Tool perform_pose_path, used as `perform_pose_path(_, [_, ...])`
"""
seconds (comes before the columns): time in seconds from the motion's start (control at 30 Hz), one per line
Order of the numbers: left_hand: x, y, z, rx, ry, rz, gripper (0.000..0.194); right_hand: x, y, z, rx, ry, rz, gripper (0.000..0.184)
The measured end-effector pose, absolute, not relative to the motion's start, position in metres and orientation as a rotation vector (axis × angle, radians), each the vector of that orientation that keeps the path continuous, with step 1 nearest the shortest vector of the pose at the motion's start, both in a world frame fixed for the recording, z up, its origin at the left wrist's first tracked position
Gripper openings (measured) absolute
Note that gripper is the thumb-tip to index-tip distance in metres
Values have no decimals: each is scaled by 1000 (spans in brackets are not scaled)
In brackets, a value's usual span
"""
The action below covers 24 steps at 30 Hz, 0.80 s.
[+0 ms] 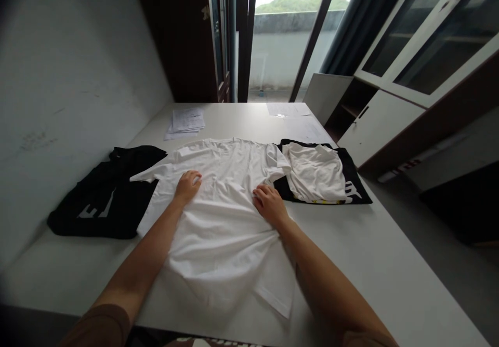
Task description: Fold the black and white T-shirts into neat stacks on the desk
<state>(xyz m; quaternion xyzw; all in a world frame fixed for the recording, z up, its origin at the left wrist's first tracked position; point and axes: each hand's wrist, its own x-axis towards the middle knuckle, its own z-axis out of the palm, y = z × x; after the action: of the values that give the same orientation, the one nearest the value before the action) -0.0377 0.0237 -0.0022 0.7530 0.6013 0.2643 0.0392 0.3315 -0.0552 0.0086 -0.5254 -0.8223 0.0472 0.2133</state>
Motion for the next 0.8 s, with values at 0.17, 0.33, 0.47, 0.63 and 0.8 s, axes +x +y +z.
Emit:
perform_pose_path(0.17, [-40, 29, -3, 2302, 1786, 810, 23, 330, -55, 12, -1510, -2277, 111, 28])
perform_pose_path(0.33, [-43, 24, -2, 2313, 1773, 801, 24, 326, -58, 15, -1536, -2289, 110, 29])
perform_pose_path(0.47, [-42, 22, -3, 2299, 1871, 728, 29, 326, -57, 19, -1546, -2309, 68, 27])
perform_pose_path(0.63, [-33, 24, -4, 2319, 2023, 439, 53, 325, -41, 30, -1604, -2349, 37, 30])
perform_pose_path(0.8, [-30, 29, 4, 2225, 2037, 96, 76, 324, 0, 30, -1468, -2389, -3, 30])
